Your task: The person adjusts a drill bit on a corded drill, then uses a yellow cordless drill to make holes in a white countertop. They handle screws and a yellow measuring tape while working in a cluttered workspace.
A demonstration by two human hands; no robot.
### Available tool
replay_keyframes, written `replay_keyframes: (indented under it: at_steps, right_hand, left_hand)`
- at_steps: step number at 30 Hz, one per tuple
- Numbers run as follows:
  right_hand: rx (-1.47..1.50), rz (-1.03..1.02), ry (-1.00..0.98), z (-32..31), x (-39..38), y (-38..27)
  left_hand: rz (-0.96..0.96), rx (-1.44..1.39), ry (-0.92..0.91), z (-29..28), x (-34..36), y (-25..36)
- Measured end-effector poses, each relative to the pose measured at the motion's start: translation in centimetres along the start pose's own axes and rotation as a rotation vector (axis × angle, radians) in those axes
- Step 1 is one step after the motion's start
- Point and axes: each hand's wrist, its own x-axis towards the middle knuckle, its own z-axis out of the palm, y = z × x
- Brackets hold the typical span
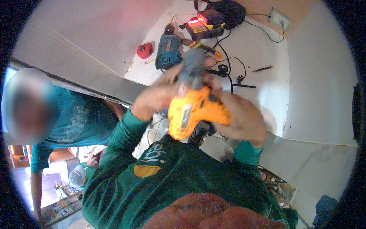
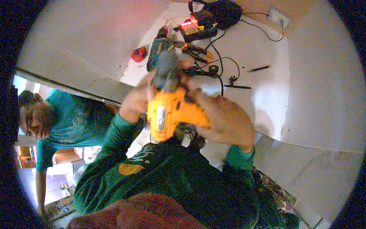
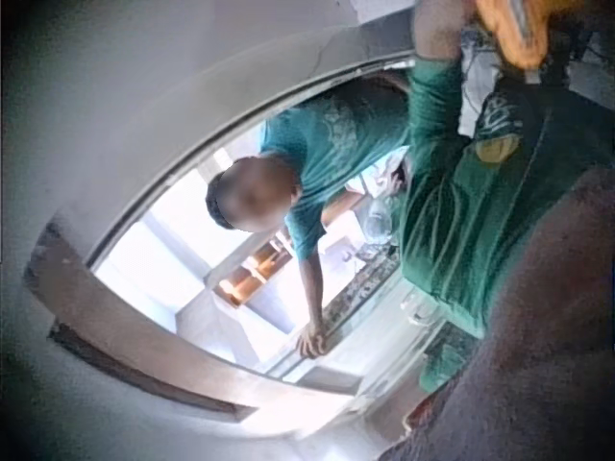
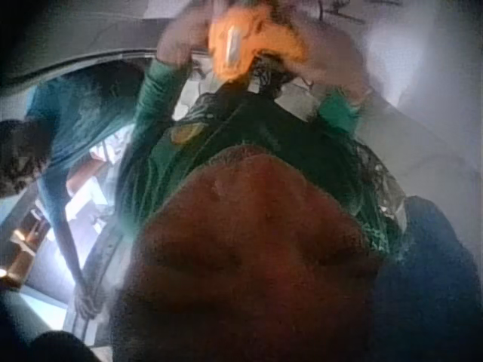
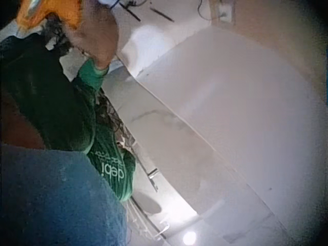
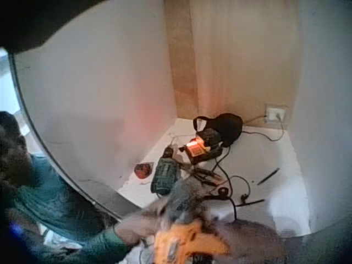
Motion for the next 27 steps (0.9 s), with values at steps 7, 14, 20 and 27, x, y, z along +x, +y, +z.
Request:
replay_keyframes:
  at_steps: [7, 14, 20, 27]
  right_hand:
    - [0.065, -0.235, -0.271, 8.3, 2.9, -4.5]
    - [0.275, -0.383, -0.317, 9.7, 4.0, -8.3]
    - [0.109, 0.264, 0.653, 3.4, 1.9, 1.2]
    - [0.1, 0.458, 0.905, 6.4, -3.6, 16.3]
  left_hand:
    - [0.15, -0.658, 0.082, -0.7, -12.4, -6.2]
    - [0.268, -0.304, -0.294, -6.8, -23.2, -8.1]
    - [0.232, -0.398, -0.625, -7.9, -27.1, -8.4]
    - [0.203, -0.54, -0.505, -8.4, -29.2, -9.7]
